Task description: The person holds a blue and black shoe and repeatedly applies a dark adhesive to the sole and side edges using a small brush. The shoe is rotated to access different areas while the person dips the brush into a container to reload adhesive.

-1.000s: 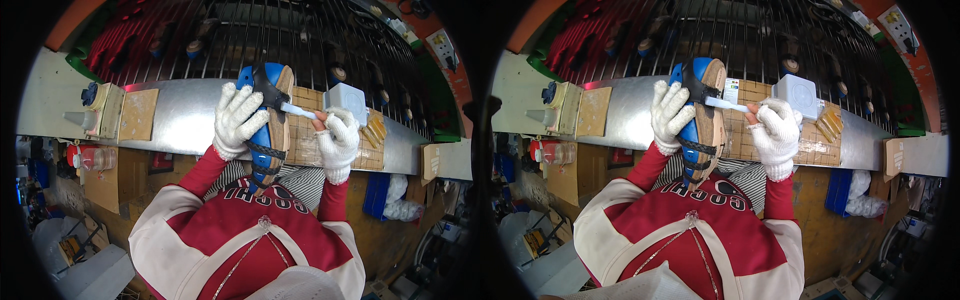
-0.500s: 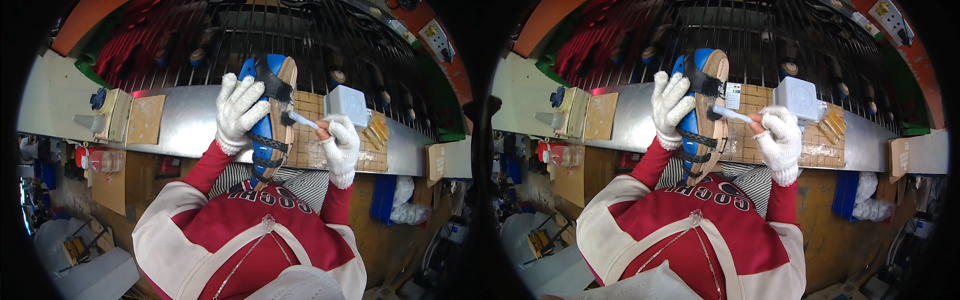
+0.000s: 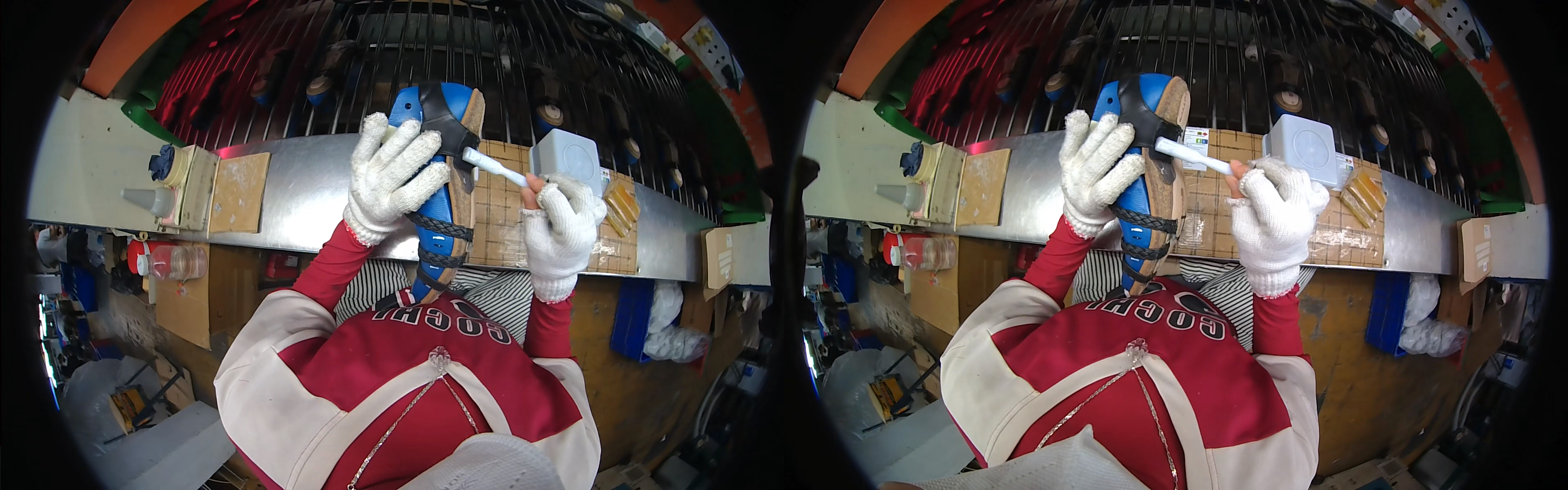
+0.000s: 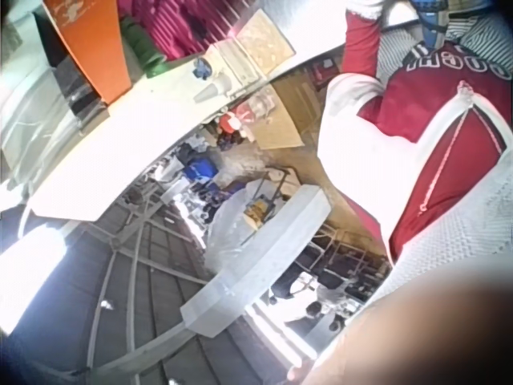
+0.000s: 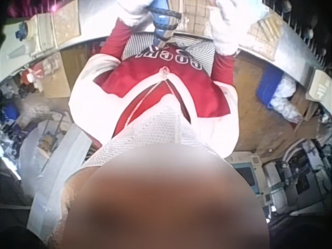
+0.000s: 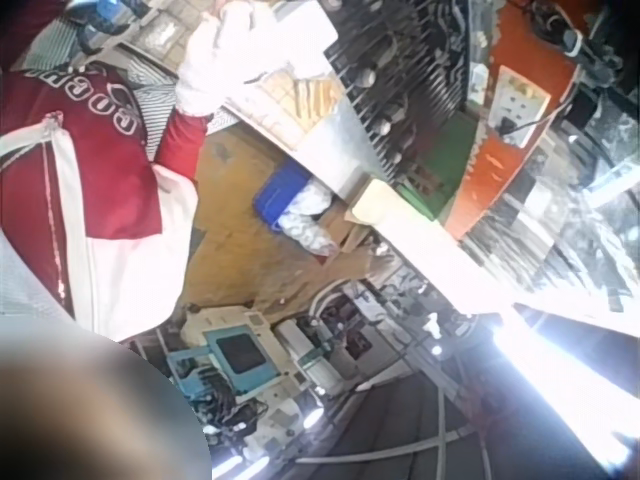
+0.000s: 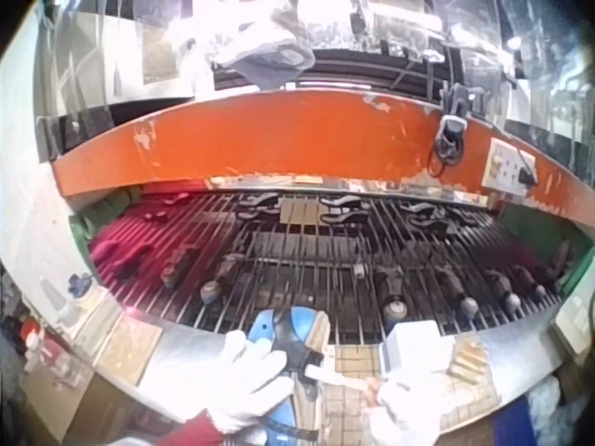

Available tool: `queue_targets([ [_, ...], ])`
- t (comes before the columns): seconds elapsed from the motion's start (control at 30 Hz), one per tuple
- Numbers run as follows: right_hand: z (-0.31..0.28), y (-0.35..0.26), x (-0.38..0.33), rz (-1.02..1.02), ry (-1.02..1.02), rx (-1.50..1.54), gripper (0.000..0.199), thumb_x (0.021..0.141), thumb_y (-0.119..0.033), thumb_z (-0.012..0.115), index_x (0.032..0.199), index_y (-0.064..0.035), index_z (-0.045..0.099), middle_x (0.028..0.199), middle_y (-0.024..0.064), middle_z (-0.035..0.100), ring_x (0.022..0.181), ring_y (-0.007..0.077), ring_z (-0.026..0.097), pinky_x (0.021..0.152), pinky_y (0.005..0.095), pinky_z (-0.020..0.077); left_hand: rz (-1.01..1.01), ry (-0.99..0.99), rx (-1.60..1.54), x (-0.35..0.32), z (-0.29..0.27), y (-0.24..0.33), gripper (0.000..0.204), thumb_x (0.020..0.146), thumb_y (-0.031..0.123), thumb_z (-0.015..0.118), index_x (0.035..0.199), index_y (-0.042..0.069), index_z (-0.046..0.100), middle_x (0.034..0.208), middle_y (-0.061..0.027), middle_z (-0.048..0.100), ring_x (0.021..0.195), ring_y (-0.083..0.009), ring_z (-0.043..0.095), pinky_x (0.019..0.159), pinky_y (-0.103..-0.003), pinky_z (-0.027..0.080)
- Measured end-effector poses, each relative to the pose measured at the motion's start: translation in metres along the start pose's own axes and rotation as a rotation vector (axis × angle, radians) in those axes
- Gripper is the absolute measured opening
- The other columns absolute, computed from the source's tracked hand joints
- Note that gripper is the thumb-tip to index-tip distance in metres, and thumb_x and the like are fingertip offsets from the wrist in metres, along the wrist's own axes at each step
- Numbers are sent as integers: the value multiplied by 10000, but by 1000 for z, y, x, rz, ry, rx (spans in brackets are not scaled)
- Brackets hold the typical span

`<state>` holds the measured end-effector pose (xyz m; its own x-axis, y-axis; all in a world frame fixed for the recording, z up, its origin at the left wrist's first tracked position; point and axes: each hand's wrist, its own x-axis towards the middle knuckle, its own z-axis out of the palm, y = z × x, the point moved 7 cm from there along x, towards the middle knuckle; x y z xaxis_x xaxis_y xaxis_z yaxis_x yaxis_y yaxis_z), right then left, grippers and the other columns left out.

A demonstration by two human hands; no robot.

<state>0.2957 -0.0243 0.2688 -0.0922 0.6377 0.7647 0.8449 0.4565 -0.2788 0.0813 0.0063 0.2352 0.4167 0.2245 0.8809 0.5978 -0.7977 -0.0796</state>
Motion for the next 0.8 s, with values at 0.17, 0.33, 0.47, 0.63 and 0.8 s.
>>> queue_targets([
  [0.17,1,-5,3,-33,47,-18,229,723,-104,837,942,-90,774,925,47,683,875,217,609,794,351,408,-24,-4,-10,-1,-1,-6,464,776,240,755,1206,216,581,1241,-113,672,1163,-331,652,1115,-619,347],
  [0.33,10,7,8,39,-149,161,198,764,-108,812,955,-72,775,936,72,679,895,240,606,804,348,442,-33,-7,20,1,-3,-11,453,782,225,750,1204,226,585,1247,-116,670,1182,-330,644,1134,-619,327],
  [0.47,14,11,5,86,-188,229,179,776,-148,806,942,-90,774,904,45,664,869,215,608,789,342,402,-25,45,25,4,-6,-13,438,776,219,749,1186,228,594,1236,-119,671,1162,-336,651,1108,-627,338],
  [0.63,18,13,-5,128,-196,290,173,783,-177,804,937,-103,776,889,28,657,841,202,596,776,337,380,-43,40,59,10,-10,-15,437,731,209,754,1144,214,611,1208,-129,674,1119,-353,661,1063,-626,352],
  [0.8,19,16,-17,210,-214,343,171,778,-173,805,929,-101,773,896,34,659,856,214,587,779,340,404,-51,92,73,15,-13,-15,435,694,205,768,1108,188,635,1180,-142,678,1092,-363,666,1063,-619,338],
])
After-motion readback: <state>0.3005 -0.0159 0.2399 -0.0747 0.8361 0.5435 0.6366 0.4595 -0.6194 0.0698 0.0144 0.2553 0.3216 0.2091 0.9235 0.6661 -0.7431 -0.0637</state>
